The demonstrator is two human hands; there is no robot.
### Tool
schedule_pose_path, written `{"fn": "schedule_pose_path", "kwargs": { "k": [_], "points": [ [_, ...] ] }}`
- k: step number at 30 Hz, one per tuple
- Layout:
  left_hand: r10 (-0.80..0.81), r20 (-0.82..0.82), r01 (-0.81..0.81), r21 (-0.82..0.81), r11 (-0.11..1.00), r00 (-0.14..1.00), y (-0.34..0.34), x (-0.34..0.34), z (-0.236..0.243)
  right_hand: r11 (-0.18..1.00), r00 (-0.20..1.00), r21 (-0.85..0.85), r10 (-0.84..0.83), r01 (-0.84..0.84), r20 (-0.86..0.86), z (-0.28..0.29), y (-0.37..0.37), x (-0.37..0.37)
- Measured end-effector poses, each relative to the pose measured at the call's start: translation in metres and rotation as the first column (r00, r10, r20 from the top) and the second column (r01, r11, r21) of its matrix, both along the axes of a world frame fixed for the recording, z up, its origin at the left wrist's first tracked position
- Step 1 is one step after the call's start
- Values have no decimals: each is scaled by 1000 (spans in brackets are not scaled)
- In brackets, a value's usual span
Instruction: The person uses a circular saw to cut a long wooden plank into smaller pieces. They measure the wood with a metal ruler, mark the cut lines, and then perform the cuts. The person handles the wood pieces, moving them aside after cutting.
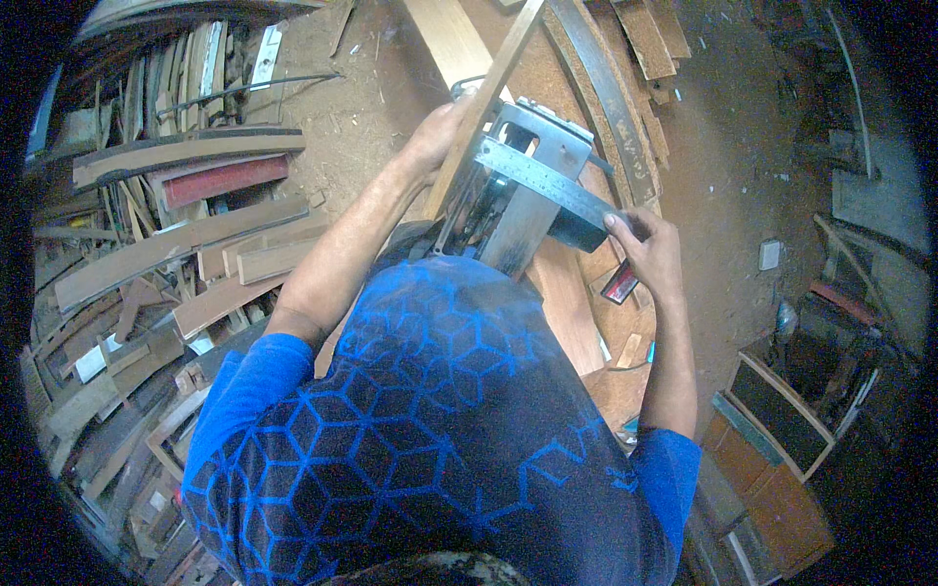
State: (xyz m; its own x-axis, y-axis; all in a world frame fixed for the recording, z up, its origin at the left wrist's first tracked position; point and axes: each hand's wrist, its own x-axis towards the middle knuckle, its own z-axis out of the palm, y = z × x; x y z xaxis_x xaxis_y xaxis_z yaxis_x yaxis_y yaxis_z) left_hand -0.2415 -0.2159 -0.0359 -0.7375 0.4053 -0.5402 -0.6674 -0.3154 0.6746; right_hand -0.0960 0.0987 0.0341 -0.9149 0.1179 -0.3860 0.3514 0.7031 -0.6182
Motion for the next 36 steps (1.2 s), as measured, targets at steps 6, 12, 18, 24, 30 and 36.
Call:
{"fn": "schedule_pose_path", "kwargs": {
  "k": [6, 12, 18, 24, 30, 36],
  "points": [
    [-35, -11, 34, -15, 999, 999, -3, -1, -6, 1000, 999, 18, 17, -16, -35, 1, 0, -1],
    [-48, -32, 47, -21, 999, 998, -4, 0, -5, 1000, 999, 13, 15, -15, -31, -1, 0, -1],
    [-41, -35, 40, -37, 999, 999, -4, 1, -4, 999, 1000, 30, 26, -26, -16, 1, -1, -3],
    [-54, -56, 50, -66, 997, 997, -4, -1, -7, 1000, 1000, 20, 17, -17, 4, 3, -2, -5],
    [-60, -77, 52, -99, 994, 995, -3, -2, -5, 1000, 1000, 9, 18, -18, 11, 3, -1, -6],
    [-53, -53, 46, -121, 992, 997, -3, -1, -5, 1000, 1000, 11, 26, -26, 5, 3, -1, -5]
  ]
}}
